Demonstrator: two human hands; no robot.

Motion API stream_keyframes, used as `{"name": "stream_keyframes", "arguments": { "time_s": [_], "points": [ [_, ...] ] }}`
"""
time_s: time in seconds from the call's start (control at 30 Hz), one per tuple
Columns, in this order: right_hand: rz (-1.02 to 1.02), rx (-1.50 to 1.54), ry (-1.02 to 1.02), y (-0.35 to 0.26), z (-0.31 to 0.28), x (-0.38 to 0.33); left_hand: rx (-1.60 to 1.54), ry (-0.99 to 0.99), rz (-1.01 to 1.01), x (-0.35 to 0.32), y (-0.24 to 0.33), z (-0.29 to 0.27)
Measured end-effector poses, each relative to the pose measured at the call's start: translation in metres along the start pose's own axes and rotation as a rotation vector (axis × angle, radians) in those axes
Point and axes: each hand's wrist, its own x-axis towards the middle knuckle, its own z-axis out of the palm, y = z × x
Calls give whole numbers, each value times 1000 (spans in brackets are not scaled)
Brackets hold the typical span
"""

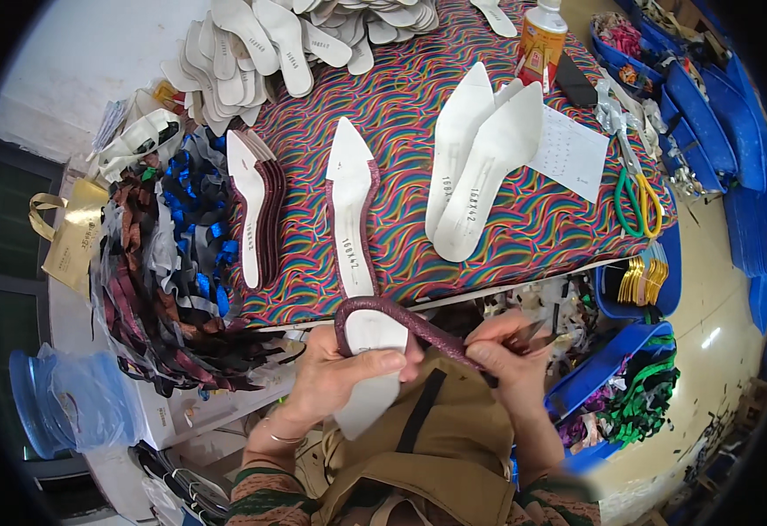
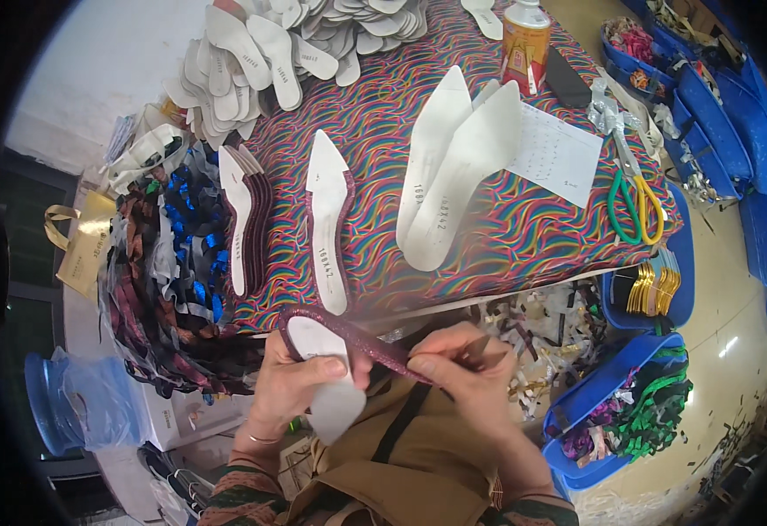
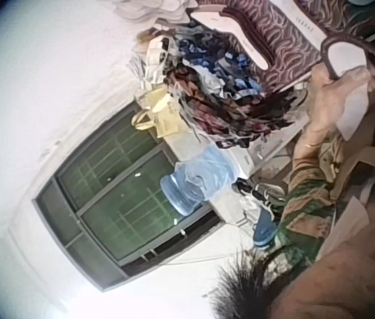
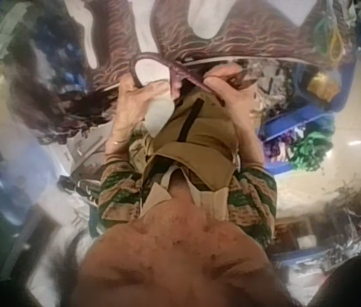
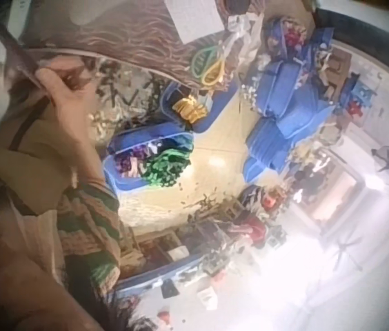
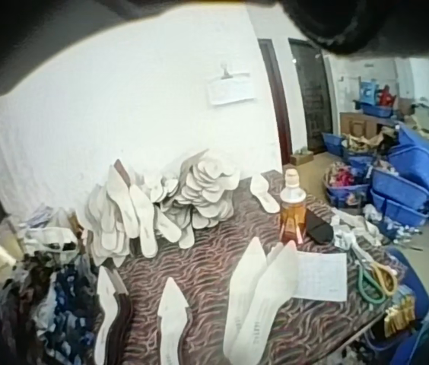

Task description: The person sits at a table and assembles shoe insoles by hand. They pick up a white insole and a strip of maroon fabric, then wrap the fabric around the insole's edge, pressing it into place. The person repeats this process for multiple insoles, stacking the finished ones on the table.

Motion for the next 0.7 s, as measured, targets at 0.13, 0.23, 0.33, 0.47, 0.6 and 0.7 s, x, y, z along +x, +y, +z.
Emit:
{"name": "stream_keyframes", "arguments": {
  "time_s": [0.13, 0.23, 0.33, 0.47, 0.6, 0.7],
  "points": [
    [-145, 48, -30, 34, 25, -6, -190, 54, 40, 9, -2, 16],
    [-103, 27, -102, 41, 29, 3, -214, 115, 83, 15, -6, 19],
    [-93, 75, -111, 43, 24, 4, -205, 119, 111, 19, -6, 17],
    [-63, 17, -120, 44, 14, 3, -301, 130, 93, 27, -13, 16],
    [7, -192, -170, 32, 9, 5, -379, 189, 163, 32, -14, 13],
    [76, -158, -201, 27, 4, 5, -367, 151, 187, 36, -15, 11]
  ]
}}
